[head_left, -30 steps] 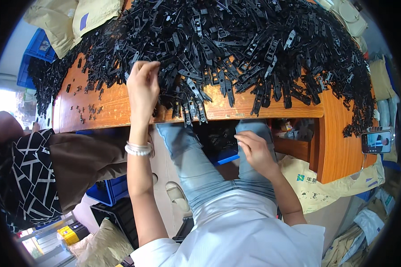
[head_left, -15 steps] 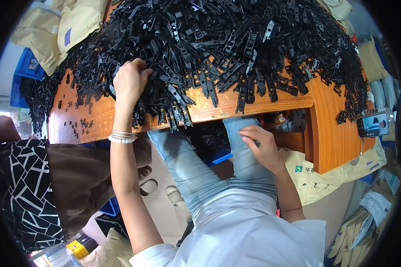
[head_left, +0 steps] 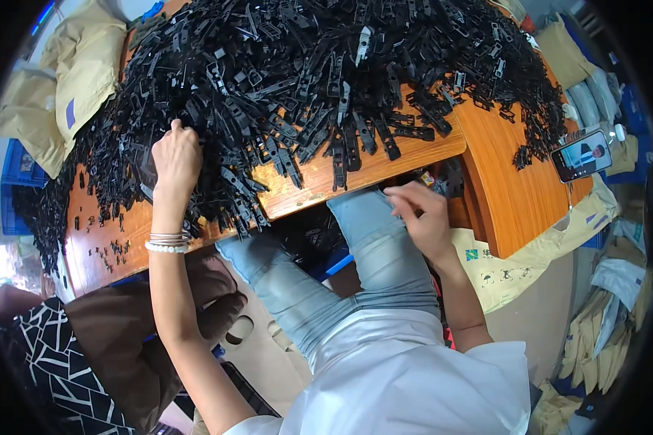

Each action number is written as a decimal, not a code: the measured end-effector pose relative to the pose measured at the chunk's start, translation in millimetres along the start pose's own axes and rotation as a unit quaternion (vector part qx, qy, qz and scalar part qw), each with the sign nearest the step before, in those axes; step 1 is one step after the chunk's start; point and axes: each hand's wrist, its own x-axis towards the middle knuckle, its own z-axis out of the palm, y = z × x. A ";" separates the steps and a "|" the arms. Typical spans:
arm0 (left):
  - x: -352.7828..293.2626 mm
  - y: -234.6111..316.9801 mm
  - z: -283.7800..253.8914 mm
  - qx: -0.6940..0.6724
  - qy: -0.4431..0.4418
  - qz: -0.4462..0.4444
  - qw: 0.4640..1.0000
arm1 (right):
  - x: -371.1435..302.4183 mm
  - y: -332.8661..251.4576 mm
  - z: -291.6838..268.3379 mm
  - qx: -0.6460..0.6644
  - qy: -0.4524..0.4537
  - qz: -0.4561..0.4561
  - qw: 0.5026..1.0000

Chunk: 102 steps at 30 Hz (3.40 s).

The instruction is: Assemble or sort small black plastic components at a manufacturing workstation.

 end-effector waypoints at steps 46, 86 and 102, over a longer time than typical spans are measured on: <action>-57.0 164.1 -50.5 -0.961 -0.172 -0.124 0.179 | 89.1 -14.4 -42.8 0.021 0.067 -0.058 0.996; -38.7 231.4 -67.0 -0.598 0.168 0.090 0.778 | -11.5 9.0 -50.7 0.292 0.111 -0.133 0.941; -62.8 226.7 -68.7 -0.813 -0.026 -0.176 0.554 | -6.4 11.5 -30.5 0.210 0.103 0.014 0.972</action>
